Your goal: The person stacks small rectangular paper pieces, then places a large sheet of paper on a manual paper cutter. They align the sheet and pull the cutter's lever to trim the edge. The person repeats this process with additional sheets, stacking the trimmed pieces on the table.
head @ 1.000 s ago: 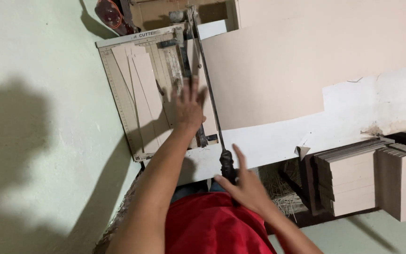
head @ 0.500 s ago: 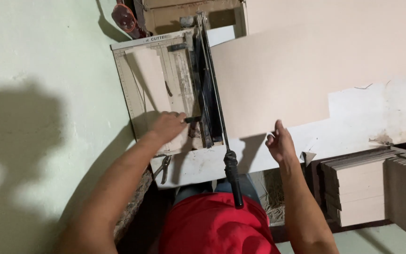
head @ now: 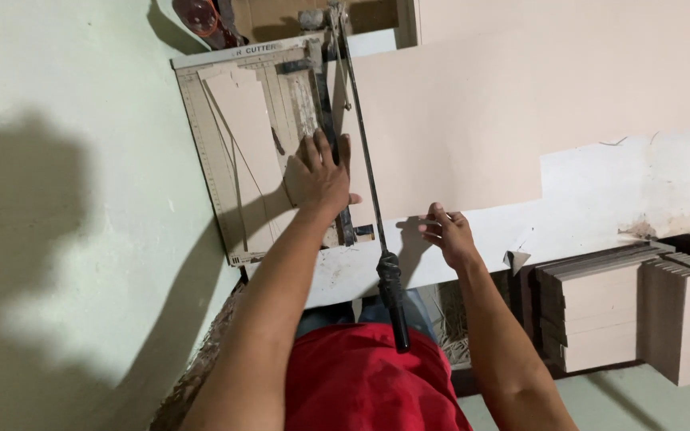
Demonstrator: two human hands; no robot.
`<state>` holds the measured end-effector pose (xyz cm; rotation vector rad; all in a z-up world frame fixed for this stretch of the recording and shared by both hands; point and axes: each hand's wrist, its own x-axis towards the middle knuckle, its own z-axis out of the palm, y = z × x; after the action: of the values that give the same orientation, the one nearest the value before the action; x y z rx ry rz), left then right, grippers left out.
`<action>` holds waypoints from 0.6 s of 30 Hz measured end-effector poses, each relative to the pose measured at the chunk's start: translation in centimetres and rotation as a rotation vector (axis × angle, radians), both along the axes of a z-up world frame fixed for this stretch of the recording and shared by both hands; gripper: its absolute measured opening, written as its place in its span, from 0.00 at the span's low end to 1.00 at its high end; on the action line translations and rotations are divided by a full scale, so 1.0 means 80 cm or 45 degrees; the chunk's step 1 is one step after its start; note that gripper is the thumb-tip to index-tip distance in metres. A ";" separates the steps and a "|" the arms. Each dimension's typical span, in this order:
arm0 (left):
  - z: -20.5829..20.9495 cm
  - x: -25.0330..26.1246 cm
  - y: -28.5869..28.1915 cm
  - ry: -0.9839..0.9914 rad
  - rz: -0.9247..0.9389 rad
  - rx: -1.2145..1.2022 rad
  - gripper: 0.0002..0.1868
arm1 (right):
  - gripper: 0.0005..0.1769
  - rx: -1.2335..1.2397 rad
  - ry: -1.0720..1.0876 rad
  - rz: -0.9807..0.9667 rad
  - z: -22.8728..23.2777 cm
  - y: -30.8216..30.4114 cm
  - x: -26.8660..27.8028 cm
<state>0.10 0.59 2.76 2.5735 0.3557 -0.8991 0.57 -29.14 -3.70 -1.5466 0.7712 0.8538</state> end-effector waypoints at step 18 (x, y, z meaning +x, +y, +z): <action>-0.020 0.010 -0.012 0.243 0.023 0.064 0.66 | 0.45 -0.738 -0.375 1.542 0.066 0.093 -0.163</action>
<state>0.93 -0.33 1.13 2.5309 0.4601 -1.1465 -12.51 -21.73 1.59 -2.6370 -0.2791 1.2446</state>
